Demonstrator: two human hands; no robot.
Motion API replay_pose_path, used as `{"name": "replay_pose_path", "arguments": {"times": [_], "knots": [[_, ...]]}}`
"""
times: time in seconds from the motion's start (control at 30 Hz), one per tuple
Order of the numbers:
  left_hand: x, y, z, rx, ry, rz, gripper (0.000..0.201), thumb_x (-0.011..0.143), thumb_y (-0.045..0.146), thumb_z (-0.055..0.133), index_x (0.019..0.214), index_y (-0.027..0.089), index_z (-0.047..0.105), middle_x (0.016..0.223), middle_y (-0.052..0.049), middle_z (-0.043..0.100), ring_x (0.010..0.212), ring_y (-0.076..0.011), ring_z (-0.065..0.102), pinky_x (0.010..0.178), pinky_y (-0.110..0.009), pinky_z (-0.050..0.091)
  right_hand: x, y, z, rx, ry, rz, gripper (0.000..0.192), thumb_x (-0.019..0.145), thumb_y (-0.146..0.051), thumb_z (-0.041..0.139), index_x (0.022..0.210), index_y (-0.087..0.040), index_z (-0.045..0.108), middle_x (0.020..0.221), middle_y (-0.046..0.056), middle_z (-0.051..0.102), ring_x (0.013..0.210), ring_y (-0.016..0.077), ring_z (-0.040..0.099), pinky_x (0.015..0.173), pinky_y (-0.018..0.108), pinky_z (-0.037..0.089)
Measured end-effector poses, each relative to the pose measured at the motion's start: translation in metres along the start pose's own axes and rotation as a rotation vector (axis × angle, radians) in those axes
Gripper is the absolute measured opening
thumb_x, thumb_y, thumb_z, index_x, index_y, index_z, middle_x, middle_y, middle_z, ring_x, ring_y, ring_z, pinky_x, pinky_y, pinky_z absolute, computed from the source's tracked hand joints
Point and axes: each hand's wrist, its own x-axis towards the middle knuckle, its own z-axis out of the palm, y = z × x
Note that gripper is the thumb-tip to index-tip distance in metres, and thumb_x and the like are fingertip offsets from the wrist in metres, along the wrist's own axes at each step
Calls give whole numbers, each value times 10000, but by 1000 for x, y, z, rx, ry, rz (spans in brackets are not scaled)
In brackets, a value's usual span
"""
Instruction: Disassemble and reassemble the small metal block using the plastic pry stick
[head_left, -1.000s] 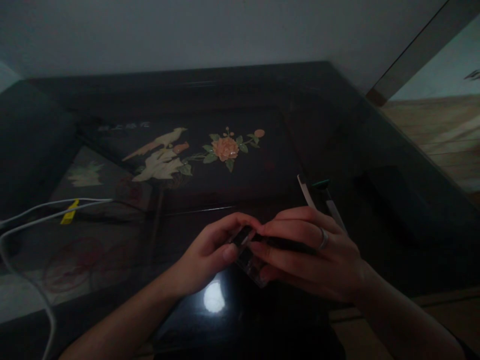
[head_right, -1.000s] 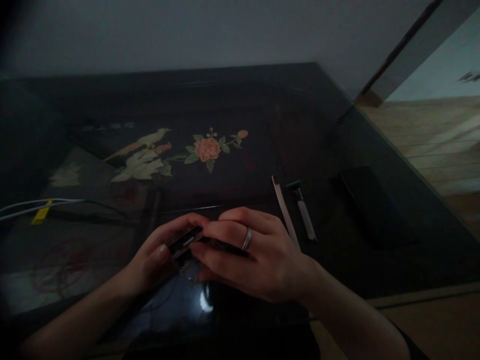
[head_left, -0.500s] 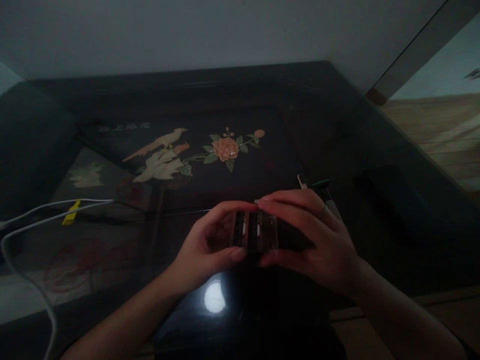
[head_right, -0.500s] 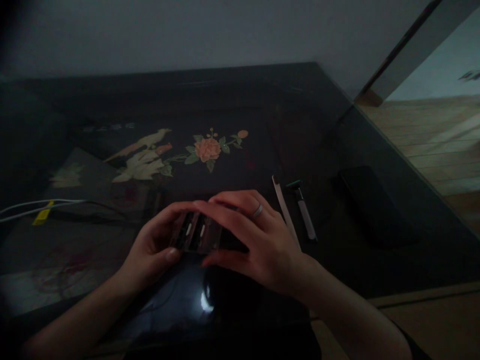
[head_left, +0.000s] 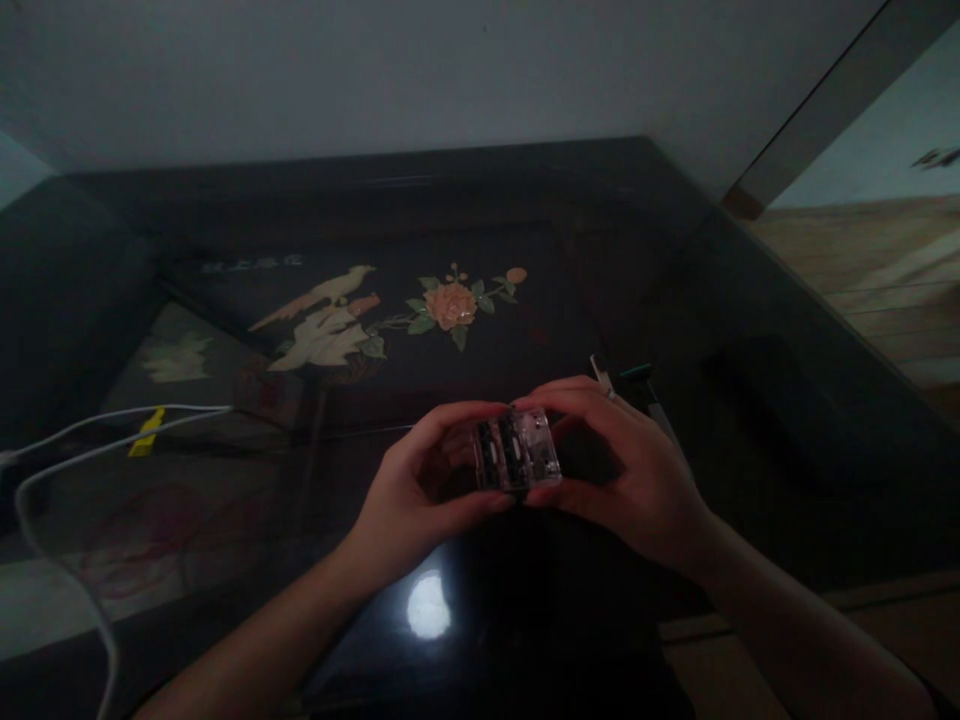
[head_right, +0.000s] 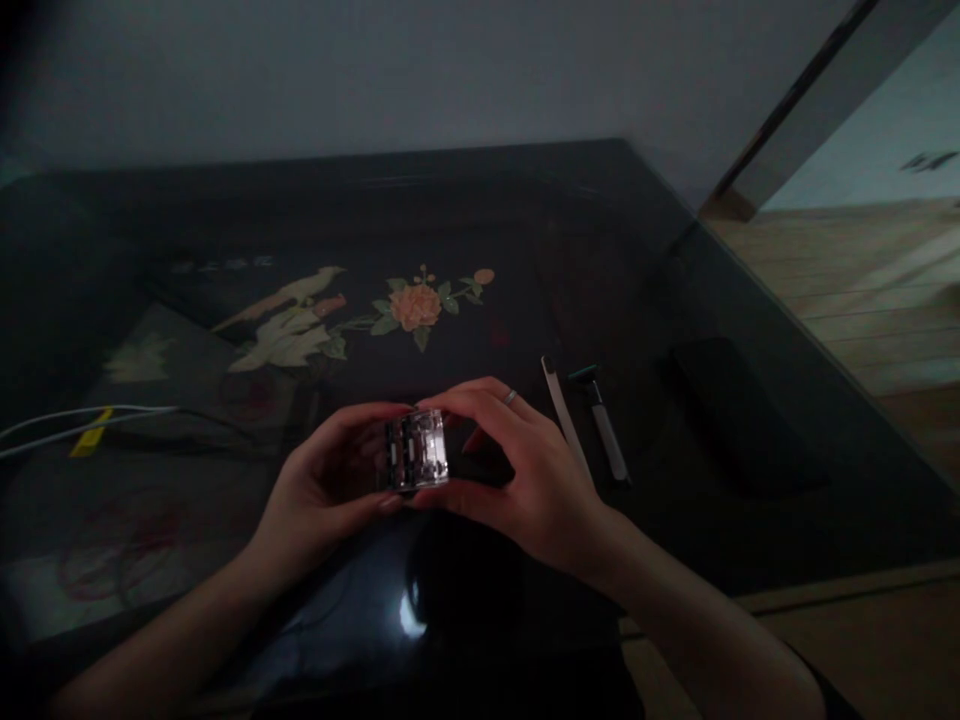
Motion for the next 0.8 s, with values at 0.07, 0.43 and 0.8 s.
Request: {"name": "replay_pose_path", "arguments": {"times": [0.07, 0.43, 0.8], "knots": [[-1, -2, -1, 84, 5, 27, 483, 698, 165, 807, 1132, 234, 608, 1077, -30, 694, 954, -173, 666, 822, -251, 544, 0, 0, 1, 35, -3, 6, 420, 802, -383, 720, 1146, -181, 586, 1085, 86, 640, 924, 177, 629, 712, 255, 558], [0, -3, 1, 383, -18, 45, 489, 753, 234, 757, 1200, 222, 563, 1079, -62, 644, 841, -158, 617, 726, -253, 528, 2, 0, 2, 238, -45, 165, 411, 844, -324, 668, 1214, -170, 574, 1129, 94, 636, 920, 163, 642, 716, 257, 563], [2, -10, -3, 709, 48, 75, 615, 739, 134, 696, 1299, 233, 463, 798, 40, 682, 727, -133, 660, 723, -258, 557, 0, 17, 17, 563, -133, 505, 349, 903, -402, 556, 1070, -110, 652, 644, 6, 620, 504, 100, 586, 462, 212, 489]]}}
